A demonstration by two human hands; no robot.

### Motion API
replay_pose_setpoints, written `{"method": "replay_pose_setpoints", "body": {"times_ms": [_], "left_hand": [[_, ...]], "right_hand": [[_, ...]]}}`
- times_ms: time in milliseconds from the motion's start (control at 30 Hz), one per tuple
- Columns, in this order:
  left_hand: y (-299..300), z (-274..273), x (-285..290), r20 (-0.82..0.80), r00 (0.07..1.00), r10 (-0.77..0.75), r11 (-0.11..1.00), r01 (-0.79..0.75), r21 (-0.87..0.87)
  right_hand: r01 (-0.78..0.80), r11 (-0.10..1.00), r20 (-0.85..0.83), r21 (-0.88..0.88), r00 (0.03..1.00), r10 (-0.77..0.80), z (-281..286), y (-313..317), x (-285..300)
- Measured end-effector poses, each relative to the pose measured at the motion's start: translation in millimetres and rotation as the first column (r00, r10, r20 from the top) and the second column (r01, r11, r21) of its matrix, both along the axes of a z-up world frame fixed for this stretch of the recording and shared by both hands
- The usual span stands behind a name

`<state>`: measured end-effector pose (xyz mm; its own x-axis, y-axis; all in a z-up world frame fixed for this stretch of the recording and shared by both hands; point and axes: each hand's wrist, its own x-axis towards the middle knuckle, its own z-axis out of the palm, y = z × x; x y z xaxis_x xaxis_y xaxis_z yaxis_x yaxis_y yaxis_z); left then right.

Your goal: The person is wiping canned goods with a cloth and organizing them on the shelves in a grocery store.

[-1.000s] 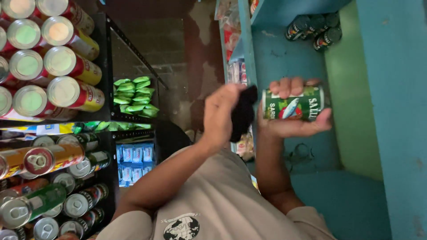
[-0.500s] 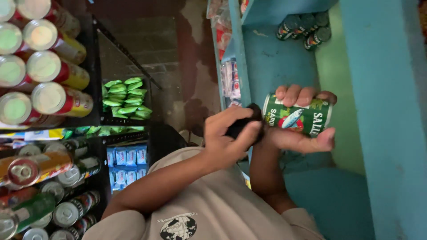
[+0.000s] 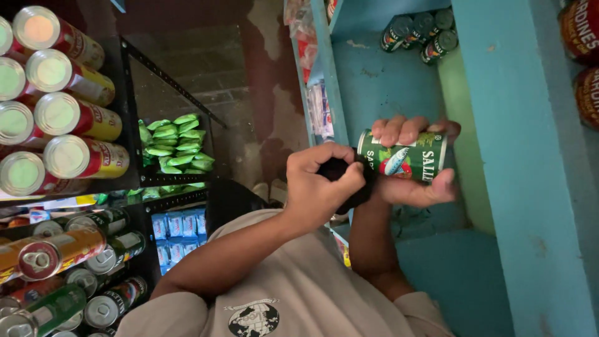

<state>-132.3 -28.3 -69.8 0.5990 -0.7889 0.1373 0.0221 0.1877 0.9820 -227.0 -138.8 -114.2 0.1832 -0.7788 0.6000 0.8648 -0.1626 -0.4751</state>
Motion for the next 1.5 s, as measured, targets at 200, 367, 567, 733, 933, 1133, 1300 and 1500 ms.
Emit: {"method": "replay_pose_setpoints", "body": {"times_ms": [200, 367, 567, 733, 933, 1133, 1300, 1500], "left_hand": [[-19, -6, 32, -0.012, 1.0, 0.019, 0.994, -0.018, 0.104], [-18, -27, 33, -0.231, 0.973, 0.0, 0.999, 0.01, 0.044], [2, -1, 41, 0.005, 0.989, 0.147, 0.974, -0.144, -0.177], [-21, -12, 44, 0.524, 0.779, 0.345, 0.9, -0.116, -0.421], [-24, -26, 33, 0.618, 0.719, 0.32, 0.883, 0.011, -0.469], [-25, -5, 62, 0.752, 0.542, 0.375, 0.89, 0.017, -0.455], [-18, -30, 52, 0.745, 0.581, 0.329, 0.907, 0.026, -0.421], [-21, -21, 75, 0.79, 0.457, 0.409, 0.892, -0.019, -0.451]], "right_hand": [[-0.143, 0.988, 0.115, 0.052, 0.984, 0.136, 10, 28, 26], [-0.188, 0.952, 0.159, 0.243, 0.975, 0.153, 28, 42, 43], [-0.655, 0.583, 0.498, 0.48, 0.751, 0.434, 9, 5, 28], [-0.815, 0.315, 0.642, 0.487, 0.578, 0.503, -25, -11, 24], [-0.744, 0.326, 0.661, 0.584, 0.668, 0.342, -15, -3, 32], [-0.622, 0.38, 0.486, 0.685, 0.778, 0.398, -10, -4, 36], [-0.618, 0.352, 0.534, 0.703, 0.785, 0.312, -6, -2, 36], [-0.571, 0.366, 0.46, 0.735, 0.816, 0.351, 1, 4, 41]]}}
